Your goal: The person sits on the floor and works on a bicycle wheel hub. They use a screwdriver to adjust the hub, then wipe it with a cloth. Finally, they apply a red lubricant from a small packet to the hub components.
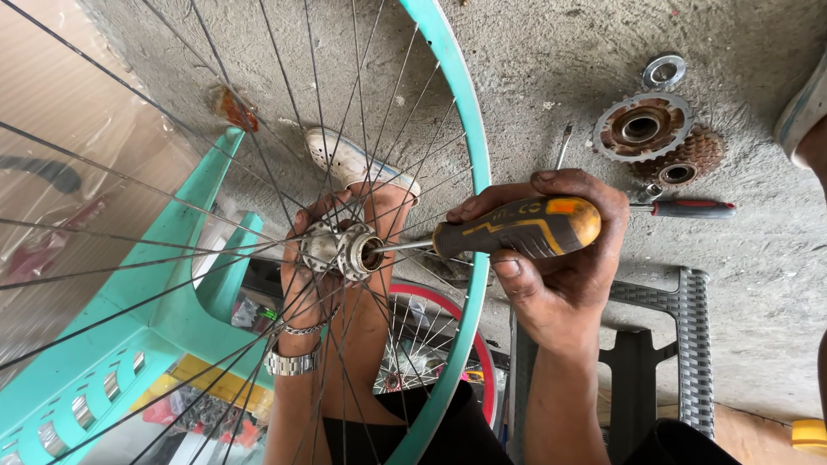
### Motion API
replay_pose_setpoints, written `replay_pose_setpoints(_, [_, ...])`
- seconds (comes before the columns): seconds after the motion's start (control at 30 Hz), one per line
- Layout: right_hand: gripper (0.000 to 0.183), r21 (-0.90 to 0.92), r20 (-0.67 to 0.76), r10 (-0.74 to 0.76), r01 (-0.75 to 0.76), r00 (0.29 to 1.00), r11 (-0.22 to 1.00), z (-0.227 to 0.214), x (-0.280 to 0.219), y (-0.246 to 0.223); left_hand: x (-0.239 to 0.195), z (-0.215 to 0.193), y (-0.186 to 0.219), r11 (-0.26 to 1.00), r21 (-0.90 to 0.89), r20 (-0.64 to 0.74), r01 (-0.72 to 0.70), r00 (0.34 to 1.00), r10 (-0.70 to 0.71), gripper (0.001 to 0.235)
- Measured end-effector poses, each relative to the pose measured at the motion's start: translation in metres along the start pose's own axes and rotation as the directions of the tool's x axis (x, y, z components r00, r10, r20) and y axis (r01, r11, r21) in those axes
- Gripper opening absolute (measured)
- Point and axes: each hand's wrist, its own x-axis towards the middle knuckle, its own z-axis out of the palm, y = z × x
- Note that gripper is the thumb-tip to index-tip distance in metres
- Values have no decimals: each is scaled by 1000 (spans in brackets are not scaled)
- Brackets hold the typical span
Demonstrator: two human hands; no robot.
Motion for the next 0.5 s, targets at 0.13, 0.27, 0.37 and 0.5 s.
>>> replay_pose_setpoints(0.13, [49,25,-20,-4,4,1000,1000,-13,1,7,0,5,3,998,53,39,-45,998,43,56])
replay_pose_setpoints(0.27, [52,-3,-93,-44,44,995,999,-39,7,19,7,7,5,988,-15,-170,153,973,-153,56])
replay_pose_setpoints(0.37, [49,116,-223,11,15,975,993,-70,4,40,8,7,6,976,-99,-215,196,953,-213,49])
replay_pose_setpoints(0.5, [72,429,-535,208,51,819,902,-104,20,75,8,4,4,988,-70,-130,140,980,-148,50])
